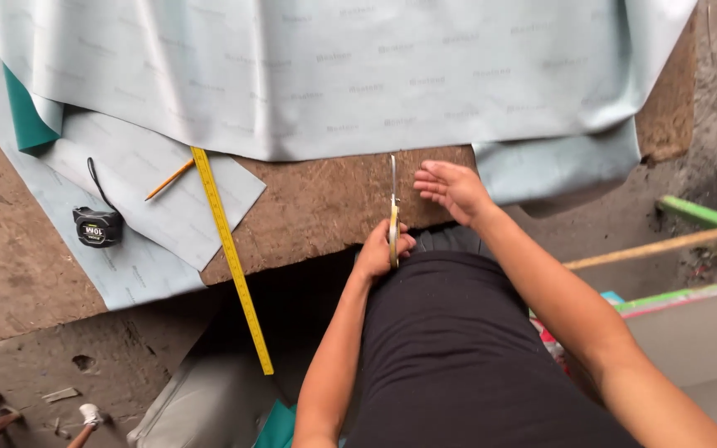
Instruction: Cutting vinyl fabric strips with scissors and organizing the pieces on a workbench for furniture reupholstery.
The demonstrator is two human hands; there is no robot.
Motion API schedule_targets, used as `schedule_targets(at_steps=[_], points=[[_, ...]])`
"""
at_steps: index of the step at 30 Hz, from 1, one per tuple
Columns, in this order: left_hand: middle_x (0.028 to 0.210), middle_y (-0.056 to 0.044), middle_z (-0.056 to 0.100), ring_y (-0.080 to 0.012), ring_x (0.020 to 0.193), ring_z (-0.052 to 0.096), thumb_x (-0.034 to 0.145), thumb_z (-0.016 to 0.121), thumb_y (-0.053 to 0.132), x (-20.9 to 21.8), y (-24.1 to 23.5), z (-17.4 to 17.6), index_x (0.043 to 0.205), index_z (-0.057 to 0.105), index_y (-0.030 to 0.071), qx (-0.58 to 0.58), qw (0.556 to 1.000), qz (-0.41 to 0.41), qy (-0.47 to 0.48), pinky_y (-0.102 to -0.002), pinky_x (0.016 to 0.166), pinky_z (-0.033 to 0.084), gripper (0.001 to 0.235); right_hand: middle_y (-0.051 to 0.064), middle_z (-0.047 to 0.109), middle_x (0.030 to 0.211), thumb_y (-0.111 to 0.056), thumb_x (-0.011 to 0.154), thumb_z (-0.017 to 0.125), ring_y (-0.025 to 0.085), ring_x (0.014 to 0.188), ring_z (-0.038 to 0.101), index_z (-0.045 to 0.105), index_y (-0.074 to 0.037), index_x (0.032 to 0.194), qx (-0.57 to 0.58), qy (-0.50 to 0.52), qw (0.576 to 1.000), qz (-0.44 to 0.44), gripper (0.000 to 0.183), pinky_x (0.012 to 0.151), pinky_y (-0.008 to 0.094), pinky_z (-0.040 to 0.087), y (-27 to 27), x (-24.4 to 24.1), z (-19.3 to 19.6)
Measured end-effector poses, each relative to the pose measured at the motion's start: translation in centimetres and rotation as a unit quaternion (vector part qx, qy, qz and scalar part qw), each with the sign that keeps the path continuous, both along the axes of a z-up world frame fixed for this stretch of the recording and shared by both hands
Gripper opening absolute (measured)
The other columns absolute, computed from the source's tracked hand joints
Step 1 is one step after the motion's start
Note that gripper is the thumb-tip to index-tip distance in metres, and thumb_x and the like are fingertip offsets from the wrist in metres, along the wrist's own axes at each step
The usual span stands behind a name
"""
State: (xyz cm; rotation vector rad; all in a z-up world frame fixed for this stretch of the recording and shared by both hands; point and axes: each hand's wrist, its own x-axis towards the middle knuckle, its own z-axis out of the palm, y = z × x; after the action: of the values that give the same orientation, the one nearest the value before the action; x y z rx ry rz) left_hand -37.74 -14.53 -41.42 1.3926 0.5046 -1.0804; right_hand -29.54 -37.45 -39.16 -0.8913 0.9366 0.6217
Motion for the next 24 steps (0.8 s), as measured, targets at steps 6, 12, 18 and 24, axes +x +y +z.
schedule_targets(at_steps=[6,12,18,24], points=[[0.100,-0.019,0.077,-0.0246,0.068,0.077,0.080,0.086,0.014,3.8,-1.5,3.0,0.131,0.060,-0.004,-0.050,0.999,0.018,-0.002,-0.032,0.065,0.062,0.060,0.020,0.074,0.127,-0.031,0.101,0.072,0.030,0.109,0.077,0.065,-0.002,0.134,0.020,0.015,1.000,-0.020,0.045,0.093,0.040,0.065,0.0,1.5,-0.3],[0.101,-0.012,0.080,-0.0213,0.072,0.080,0.079,0.086,0.019,5.9,-2.0,5.1,0.131,0.065,0.002,-0.009,0.999,-0.030,-0.025,-0.030,0.072,0.060,0.059,0.017,0.078,0.116,-0.036,0.092,0.082,0.028,0.100,0.080,0.070,-0.004,0.120,0.037,0.046,0.996,-0.062,0.044,0.086,0.039,0.067,1.4,3.2,1.4],[0.100,-0.011,0.080,-0.0199,0.075,0.079,0.078,0.084,0.020,6.3,-2.3,5.5,0.130,0.067,0.003,0.012,0.999,-0.040,-0.030,-0.028,0.075,0.059,0.057,0.017,0.079,0.110,-0.037,0.087,0.089,0.031,0.099,0.080,0.068,-0.011,0.106,0.037,0.064,0.992,-0.101,0.039,0.086,0.042,0.068,2.7,4.3,-1.2],[0.097,-0.007,0.081,-0.0175,0.075,0.078,0.077,0.080,0.022,8.0,-3.2,8.0,0.127,0.069,0.004,0.046,0.996,-0.075,-0.031,-0.029,0.080,0.057,0.055,0.010,0.079,0.100,-0.030,0.081,0.094,0.028,0.090,0.081,0.070,-0.012,0.097,0.007,0.083,0.991,-0.104,0.033,0.086,0.041,0.066,3.0,4.4,-1.9]])
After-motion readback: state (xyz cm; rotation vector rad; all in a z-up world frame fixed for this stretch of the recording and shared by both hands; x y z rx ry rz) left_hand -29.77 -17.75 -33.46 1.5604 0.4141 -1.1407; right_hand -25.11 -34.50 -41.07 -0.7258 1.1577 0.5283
